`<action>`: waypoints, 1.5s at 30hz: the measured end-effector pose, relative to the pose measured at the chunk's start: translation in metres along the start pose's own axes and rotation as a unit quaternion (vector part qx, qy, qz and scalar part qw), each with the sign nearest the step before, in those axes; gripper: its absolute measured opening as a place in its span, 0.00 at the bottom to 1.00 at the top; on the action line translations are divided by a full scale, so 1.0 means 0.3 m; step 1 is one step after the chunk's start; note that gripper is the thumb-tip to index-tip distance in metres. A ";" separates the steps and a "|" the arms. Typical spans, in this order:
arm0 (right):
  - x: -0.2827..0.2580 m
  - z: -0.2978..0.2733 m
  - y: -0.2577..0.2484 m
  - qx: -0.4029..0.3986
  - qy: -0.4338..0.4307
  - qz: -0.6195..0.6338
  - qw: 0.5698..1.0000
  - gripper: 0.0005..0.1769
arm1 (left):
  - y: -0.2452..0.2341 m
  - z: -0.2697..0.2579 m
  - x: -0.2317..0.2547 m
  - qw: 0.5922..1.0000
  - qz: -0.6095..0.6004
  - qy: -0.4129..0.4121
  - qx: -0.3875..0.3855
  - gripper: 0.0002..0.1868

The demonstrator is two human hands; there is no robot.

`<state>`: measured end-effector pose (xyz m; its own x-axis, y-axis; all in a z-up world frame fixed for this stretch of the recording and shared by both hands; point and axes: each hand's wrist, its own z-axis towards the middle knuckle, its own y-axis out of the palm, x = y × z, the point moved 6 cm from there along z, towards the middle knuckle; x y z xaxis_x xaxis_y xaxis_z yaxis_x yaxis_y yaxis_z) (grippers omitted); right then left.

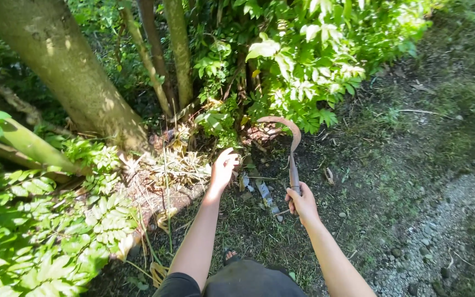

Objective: Clearing vines and small branches using a sickle in a garden area

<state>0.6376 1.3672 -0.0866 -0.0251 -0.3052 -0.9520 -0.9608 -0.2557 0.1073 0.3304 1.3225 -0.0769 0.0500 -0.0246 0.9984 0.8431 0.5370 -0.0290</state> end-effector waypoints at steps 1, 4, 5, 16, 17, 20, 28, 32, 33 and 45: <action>0.010 0.020 0.014 -0.005 0.004 -0.001 1.000 0.19 | -0.016 0.015 -0.030 1.000 0.002 -0.003 0.006 0.24; 0.027 0.102 0.052 -0.003 0.036 0.001 0.999 0.19 | -0.053 0.063 -0.077 1.000 -0.015 -0.007 0.011 0.25; 0.032 0.121 0.065 -0.007 0.038 -0.004 0.999 0.19 | -0.071 0.057 -0.078 1.000 -0.012 -0.015 0.022 0.25; -0.004 0.384 0.164 -0.110 0.076 -0.006 0.991 0.16 | -0.111 0.089 0.014 0.991 0.018 -0.019 0.130 0.23; -0.029 0.420 0.158 -0.128 0.070 -0.012 0.989 0.15 | -0.089 0.102 0.061 0.991 0.016 -0.008 0.135 0.23; -0.102 0.458 0.114 -0.153 0.062 -0.023 0.986 0.13 | 0.003 0.116 0.122 0.990 0.023 -0.003 0.136 0.23; -0.187 0.558 -0.024 -0.164 0.022 -0.041 0.985 0.17 | 0.223 0.197 0.149 0.995 0.018 -0.012 0.099 0.23; -0.114 0.624 -0.086 -0.167 0.045 -0.039 0.984 0.14 | 0.275 0.193 0.111 0.993 0.026 -0.038 0.105 0.23; -0.094 0.644 -0.101 -0.159 0.054 -0.035 0.985 0.14 | 0.288 0.192 0.103 0.993 0.031 -0.044 0.105 0.23; -0.096 0.661 -0.084 -0.178 0.048 0.005 0.983 0.15 | 0.314 0.345 0.095 0.998 0.036 -0.029 0.052 0.24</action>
<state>0.6077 1.5645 -0.1186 0.0075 -0.3897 -0.9209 -0.8028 -0.5514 0.2268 0.3559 1.4596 -0.0462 0.0748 0.0649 0.9951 0.7786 0.6197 -0.0989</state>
